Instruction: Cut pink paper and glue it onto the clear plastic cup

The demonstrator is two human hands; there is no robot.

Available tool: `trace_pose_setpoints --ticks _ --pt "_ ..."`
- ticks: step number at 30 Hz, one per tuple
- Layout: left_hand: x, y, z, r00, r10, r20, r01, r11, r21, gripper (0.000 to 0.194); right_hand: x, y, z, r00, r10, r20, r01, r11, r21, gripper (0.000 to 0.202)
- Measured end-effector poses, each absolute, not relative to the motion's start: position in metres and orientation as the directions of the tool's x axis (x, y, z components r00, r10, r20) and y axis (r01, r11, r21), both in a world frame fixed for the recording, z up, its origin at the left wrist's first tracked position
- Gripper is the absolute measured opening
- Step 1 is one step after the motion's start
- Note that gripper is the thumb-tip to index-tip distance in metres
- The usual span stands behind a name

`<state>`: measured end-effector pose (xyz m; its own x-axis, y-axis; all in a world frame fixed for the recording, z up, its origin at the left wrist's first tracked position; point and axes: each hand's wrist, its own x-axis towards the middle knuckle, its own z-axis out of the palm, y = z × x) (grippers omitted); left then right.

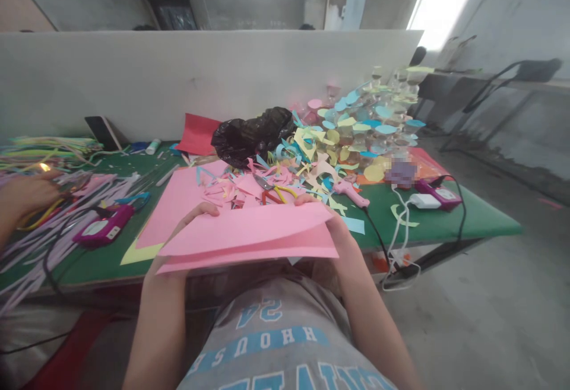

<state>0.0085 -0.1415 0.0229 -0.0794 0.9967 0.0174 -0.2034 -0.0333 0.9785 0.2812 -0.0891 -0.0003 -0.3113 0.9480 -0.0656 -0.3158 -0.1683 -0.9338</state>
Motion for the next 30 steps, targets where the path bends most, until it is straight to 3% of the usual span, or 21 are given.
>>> trace_pose_setpoints --ticks 7,9,12,16,22,27,30 --pt "0.011 -0.136 0.019 -0.013 1.0 0.017 -0.425 -0.021 0.905 0.014 0.276 -0.087 0.005 -0.4 0.917 -0.005 -0.51 -0.227 -0.83 0.032" --pt "0.011 -0.135 0.019 0.008 0.999 0.045 -0.369 -0.039 0.928 0.011 0.278 -0.088 0.005 -0.439 0.898 0.023 -0.518 -0.232 -0.823 0.03" --pt "0.012 -0.133 0.016 -0.02 0.998 0.062 -0.236 -0.065 0.97 0.024 0.281 -0.089 0.003 -0.495 0.866 0.074 -0.506 -0.218 -0.835 0.03" --pt "0.015 -0.127 0.008 -0.136 0.989 0.06 -0.072 -0.071 0.995 0.03 0.289 -0.086 -0.002 -0.549 0.83 0.103 -0.475 -0.208 -0.855 0.041" --pt "0.018 -0.123 0.005 -0.281 0.945 0.164 -0.017 -0.176 0.984 0.043 0.297 -0.084 -0.003 -0.684 0.72 0.12 -0.37 -0.2 -0.907 0.046" --pt "0.013 -0.125 0.008 -0.269 0.947 0.174 -0.007 -0.182 0.983 0.046 0.291 -0.08 -0.008 -0.537 0.838 0.101 -0.21 -0.017 -0.978 0.033" --pt "0.009 -0.126 0.007 -0.213 0.966 0.149 0.057 -0.139 0.989 0.044 0.284 -0.078 -0.01 -0.393 0.909 0.136 -0.253 0.036 -0.967 0.036"
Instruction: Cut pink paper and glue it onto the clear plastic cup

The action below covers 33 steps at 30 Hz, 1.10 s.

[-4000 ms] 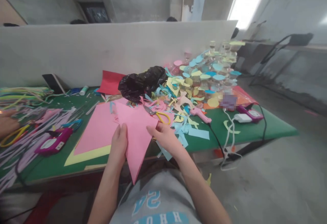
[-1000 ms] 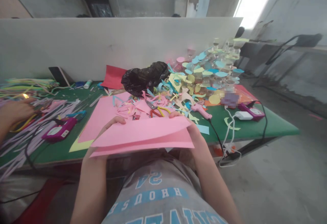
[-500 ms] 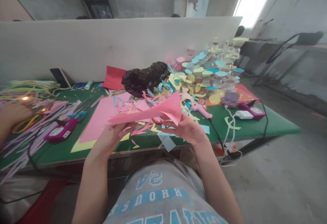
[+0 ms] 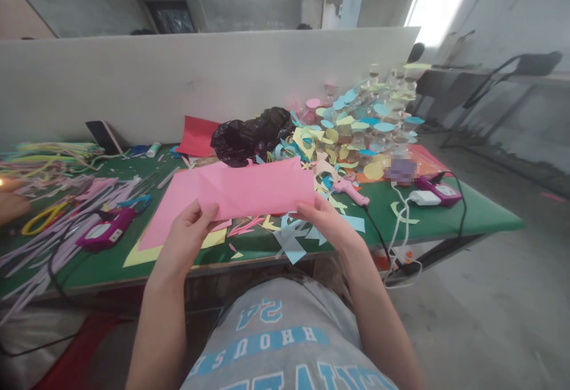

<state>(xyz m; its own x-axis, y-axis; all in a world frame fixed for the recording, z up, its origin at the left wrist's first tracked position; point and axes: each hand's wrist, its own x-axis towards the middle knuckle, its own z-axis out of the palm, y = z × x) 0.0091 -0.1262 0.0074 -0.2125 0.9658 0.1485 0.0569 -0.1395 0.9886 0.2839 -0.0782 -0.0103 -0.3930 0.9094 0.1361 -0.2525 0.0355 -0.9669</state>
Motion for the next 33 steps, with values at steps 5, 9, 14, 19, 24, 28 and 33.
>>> trace_pose_setpoints --ticks 5,9,14,19,24,28,33 --pt "0.011 -0.126 0.008 -0.116 0.982 0.146 0.152 -0.128 0.98 0.042 0.279 -0.077 -0.006 -0.212 0.97 0.116 -0.293 0.05 -0.955 0.044" --pt "0.019 -0.127 0.014 -0.096 0.983 0.159 0.12 -0.147 0.982 0.052 0.279 -0.079 0.001 -0.143 0.986 0.085 -0.18 0.058 -0.982 0.047" --pt "0.019 -0.123 0.013 -0.288 0.947 0.139 0.106 -0.113 0.988 0.058 0.277 -0.083 0.01 -0.135 0.988 0.08 -0.01 0.08 -0.997 0.047" --pt "0.015 -0.121 0.01 -0.366 0.917 0.157 0.059 -0.146 0.988 0.044 0.274 -0.086 0.012 -0.184 0.978 0.099 0.066 0.113 -0.991 0.045" --pt "0.014 -0.124 0.012 -0.351 0.916 0.193 0.123 -0.159 0.98 0.029 0.272 -0.087 0.013 -0.149 0.986 0.075 0.126 0.094 -0.988 0.045" --pt "0.013 -0.124 0.012 -0.325 0.932 0.161 0.17 -0.11 0.979 0.03 0.27 -0.086 0.012 -0.119 0.991 0.06 0.162 0.079 -0.984 0.042" --pt "0.013 -0.124 0.011 -0.312 0.935 0.168 0.207 -0.106 0.973 0.027 0.273 -0.083 0.01 -0.088 0.992 0.087 0.207 0.104 -0.973 0.04"
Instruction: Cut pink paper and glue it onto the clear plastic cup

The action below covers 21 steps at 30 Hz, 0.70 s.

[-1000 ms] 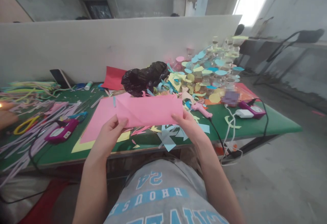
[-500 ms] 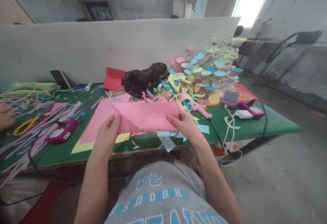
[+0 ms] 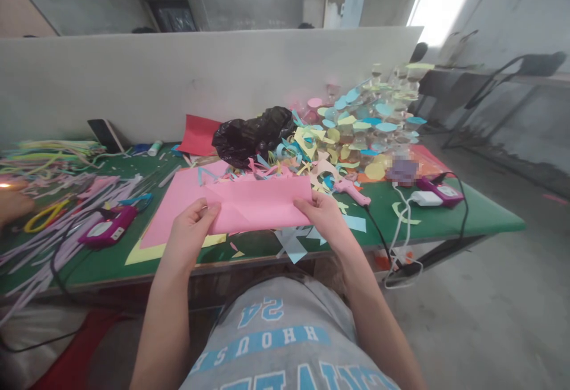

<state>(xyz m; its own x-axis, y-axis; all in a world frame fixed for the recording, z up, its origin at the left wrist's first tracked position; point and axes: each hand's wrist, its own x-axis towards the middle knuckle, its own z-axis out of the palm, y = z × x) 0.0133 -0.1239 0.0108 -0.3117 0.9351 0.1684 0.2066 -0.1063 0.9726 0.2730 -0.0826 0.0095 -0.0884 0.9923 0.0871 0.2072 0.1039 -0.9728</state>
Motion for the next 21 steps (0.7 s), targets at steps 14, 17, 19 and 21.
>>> trace_pose_setpoints --ticks 14,17,19,21 --pt "0.017 -0.126 0.014 -0.245 0.957 0.154 0.167 -0.115 0.979 0.033 0.284 -0.085 0.015 -0.134 0.987 0.086 0.033 0.091 -0.995 0.043" --pt "0.018 -0.125 0.013 -0.244 0.957 0.155 0.171 -0.115 0.979 0.033 0.286 -0.085 0.016 -0.115 0.99 0.086 0.048 0.092 -0.995 0.045" --pt "0.019 -0.124 0.013 -0.25 0.954 0.167 0.172 -0.126 0.977 0.031 0.287 -0.084 0.015 -0.115 0.991 0.067 0.048 0.072 -0.996 0.047" --pt "0.019 -0.124 0.012 -0.253 0.95 0.181 0.169 -0.141 0.975 0.029 0.286 -0.083 0.014 -0.117 0.992 0.042 0.046 0.048 -0.998 0.047"
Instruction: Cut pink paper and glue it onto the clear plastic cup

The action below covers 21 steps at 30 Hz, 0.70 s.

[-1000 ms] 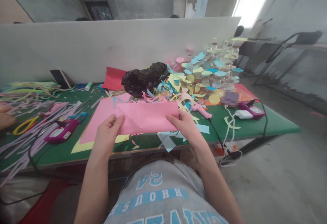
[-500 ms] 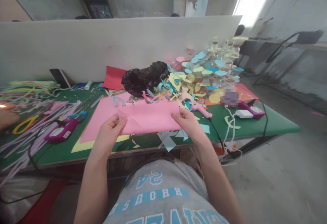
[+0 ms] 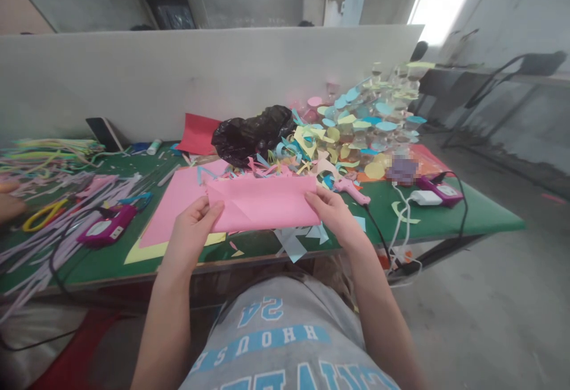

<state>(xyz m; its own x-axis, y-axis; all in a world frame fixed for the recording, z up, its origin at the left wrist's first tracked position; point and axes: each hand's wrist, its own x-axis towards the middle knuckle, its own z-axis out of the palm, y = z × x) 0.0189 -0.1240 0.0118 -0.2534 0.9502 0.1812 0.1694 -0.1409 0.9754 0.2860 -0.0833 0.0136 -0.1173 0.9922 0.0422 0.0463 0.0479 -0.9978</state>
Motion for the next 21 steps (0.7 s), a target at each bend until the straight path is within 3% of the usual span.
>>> trace_pose_setpoints --ticks 8,21 --pt "0.016 -0.124 0.012 -0.278 0.919 0.281 0.373 -0.166 0.913 0.023 0.276 -0.081 0.008 -0.07 0.996 0.06 0.054 0.064 -0.997 0.045" --pt "0.019 -0.129 0.013 -0.28 0.927 0.252 0.53 -0.07 0.845 0.022 0.278 -0.078 0.003 -0.01 0.992 0.127 0.147 0.127 -0.981 0.037"
